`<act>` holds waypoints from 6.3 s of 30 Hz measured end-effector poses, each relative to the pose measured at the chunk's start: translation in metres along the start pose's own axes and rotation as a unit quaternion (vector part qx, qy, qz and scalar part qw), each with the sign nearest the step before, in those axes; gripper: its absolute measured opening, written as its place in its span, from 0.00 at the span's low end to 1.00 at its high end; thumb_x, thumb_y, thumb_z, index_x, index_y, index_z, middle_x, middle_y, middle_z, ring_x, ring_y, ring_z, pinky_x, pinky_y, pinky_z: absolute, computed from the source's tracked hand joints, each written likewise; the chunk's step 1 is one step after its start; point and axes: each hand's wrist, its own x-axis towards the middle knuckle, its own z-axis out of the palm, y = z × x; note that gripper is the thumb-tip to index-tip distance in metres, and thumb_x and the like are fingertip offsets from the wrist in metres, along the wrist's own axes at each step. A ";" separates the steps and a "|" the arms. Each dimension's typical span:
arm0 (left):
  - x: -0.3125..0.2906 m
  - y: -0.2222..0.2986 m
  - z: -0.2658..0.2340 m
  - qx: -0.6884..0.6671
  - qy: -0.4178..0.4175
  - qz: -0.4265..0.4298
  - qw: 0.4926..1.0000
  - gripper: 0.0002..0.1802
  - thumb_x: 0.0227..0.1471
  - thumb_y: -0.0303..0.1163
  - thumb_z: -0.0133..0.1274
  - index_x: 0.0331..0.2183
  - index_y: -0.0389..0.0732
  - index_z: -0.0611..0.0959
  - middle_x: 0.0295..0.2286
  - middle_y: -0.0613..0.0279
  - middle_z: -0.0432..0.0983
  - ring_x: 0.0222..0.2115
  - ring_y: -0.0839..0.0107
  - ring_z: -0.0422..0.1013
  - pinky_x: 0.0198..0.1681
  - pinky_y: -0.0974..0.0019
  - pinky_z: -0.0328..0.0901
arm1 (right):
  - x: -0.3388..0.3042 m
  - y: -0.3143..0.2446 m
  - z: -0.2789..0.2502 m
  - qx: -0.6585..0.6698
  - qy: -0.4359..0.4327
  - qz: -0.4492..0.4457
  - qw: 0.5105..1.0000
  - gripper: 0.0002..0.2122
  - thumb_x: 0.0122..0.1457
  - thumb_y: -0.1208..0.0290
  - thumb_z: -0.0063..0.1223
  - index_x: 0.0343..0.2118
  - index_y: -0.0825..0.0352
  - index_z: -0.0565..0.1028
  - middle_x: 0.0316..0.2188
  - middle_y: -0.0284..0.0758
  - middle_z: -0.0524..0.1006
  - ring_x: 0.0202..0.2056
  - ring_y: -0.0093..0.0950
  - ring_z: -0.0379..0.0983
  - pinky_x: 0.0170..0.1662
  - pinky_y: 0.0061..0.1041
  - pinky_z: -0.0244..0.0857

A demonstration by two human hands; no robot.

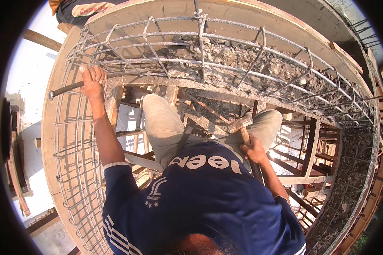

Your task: The person uses a hammer to strike a metal rod, driving it into a concrete-filled rebar structure.

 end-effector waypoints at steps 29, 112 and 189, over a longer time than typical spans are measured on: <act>-0.021 -0.027 0.021 0.012 -0.071 -0.075 0.995 0.29 0.68 0.47 0.36 0.16 0.49 0.53 0.15 0.69 0.47 0.17 0.75 0.46 0.26 0.68 0.51 | -0.170 0.228 -0.147 0.214 0.840 -0.123 0.484 0.06 0.59 0.73 0.56 0.26 0.63 0.71 0.15 0.27 0.70 0.18 0.20 0.67 0.27 0.22 0.64; -0.050 -0.062 0.120 0.177 0.161 0.234 0.942 0.23 0.57 0.39 0.52 0.14 0.39 0.71 0.11 0.55 0.63 0.13 0.53 0.65 0.18 0.56 0.58 | -0.137 -0.353 0.003 0.064 0.147 -0.757 0.633 0.08 0.60 0.67 0.51 0.28 0.65 0.68 0.20 0.31 0.63 0.20 0.24 0.60 0.29 0.30 0.61; -0.085 -0.087 0.140 0.219 0.159 0.231 0.935 0.21 0.59 0.37 0.50 0.17 0.39 0.72 0.14 0.53 0.66 0.17 0.49 0.68 0.21 0.53 0.62 | -0.026 -0.202 0.050 -0.292 0.086 -0.438 0.846 0.08 0.56 0.78 0.58 0.36 0.67 0.71 0.22 0.28 0.69 0.20 0.18 0.65 0.27 0.22 0.62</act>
